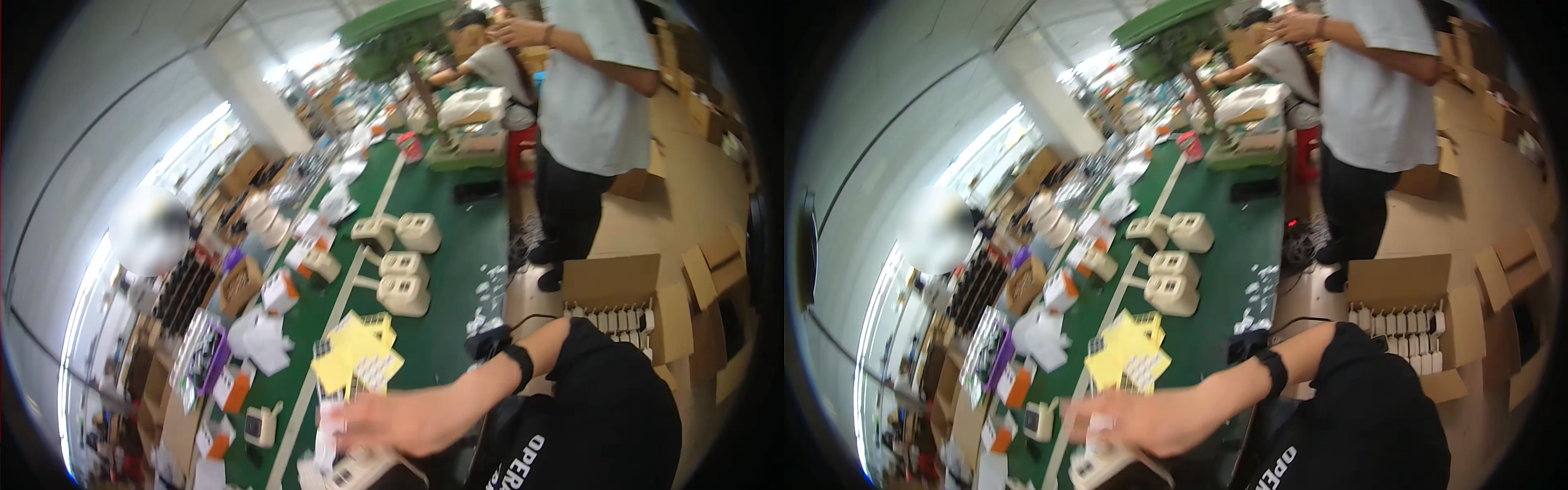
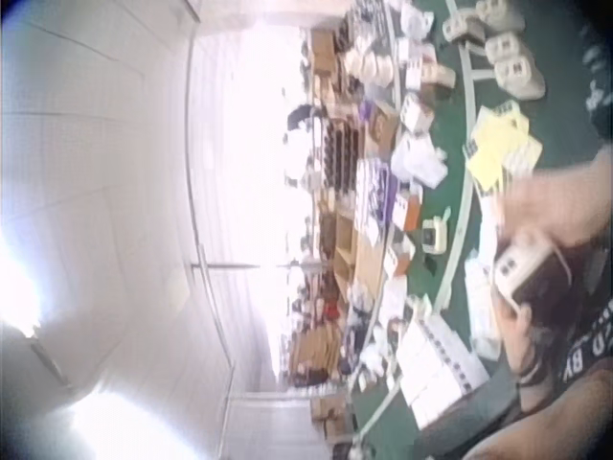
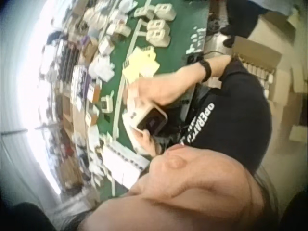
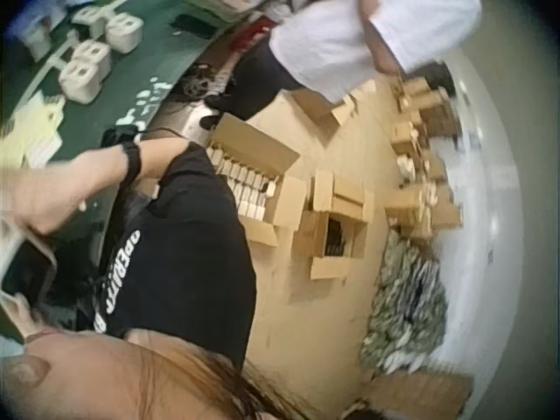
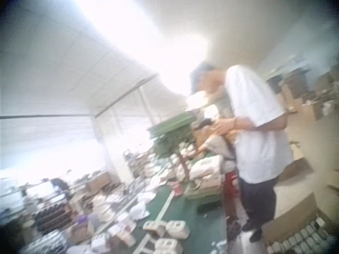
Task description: Inspecting, labeling, and assembling small cream-colored electronic radio devices on a factory assembly line.
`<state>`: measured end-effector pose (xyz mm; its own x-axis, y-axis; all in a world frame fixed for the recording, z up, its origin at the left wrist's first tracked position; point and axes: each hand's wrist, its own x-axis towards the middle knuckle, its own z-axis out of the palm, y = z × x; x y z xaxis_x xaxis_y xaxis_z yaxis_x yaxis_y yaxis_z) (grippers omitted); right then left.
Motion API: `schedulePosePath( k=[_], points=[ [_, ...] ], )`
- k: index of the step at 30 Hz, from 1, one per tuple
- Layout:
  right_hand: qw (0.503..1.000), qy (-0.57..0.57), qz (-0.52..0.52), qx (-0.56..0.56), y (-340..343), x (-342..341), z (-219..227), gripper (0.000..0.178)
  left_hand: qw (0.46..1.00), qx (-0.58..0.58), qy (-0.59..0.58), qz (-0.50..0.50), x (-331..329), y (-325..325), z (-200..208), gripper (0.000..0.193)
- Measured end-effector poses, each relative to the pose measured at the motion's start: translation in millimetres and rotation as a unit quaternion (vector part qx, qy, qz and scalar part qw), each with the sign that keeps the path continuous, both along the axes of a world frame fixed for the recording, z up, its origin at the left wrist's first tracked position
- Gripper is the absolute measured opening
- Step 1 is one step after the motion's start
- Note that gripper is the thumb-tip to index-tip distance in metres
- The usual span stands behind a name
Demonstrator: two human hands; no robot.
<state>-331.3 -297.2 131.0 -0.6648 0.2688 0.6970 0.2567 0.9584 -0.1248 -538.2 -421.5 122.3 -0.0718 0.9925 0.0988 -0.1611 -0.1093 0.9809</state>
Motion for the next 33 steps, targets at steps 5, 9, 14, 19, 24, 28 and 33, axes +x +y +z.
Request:
schedulePosePath(
  k=[5,9,14,19,24,28,33],
  points=[
    [0.764,0.238,0.257,-0.542,-15.9,12.4,9.1,0.096,0.965,0.256,-0.050,-0.005,23.1,33.7,-16.9,0.085],
    [0.779,0.272,0.164,-0.541,-27.7,1.4,-5.4,0.071,0.944,0.266,0.194,0.039,36.6,27.3,3.0,0.074],
    [0.803,0.246,0.148,-0.522,-34.3,4.7,1.9,0.073,0.972,0.195,0.021,0.127,35.9,18.8,7.5,0.102],
    [0.824,0.207,0.129,-0.511,-33.2,3.8,3.2,0.075,0.931,0.303,0.202,0.035,14.9,32.6,7.3,0.076],
    [0.815,0.224,0.097,-0.525,-34.4,0.1,4.7,0.072,0.937,0.305,0.159,0.054,20.8,35.8,6.1,0.069],
    [0.813,0.231,0.074,-0.530,-30.6,-5.1,5.4,0.069,0.964,0.233,0.082,0.095,25.0,35.1,-2.3,0.067],
    [0.665,0.318,0.221,-0.638,-23.6,-10.1,2.6,0.048,0.986,0.032,-0.113,0.120,23.5,45.1,3.7,0.060]
  ],
)
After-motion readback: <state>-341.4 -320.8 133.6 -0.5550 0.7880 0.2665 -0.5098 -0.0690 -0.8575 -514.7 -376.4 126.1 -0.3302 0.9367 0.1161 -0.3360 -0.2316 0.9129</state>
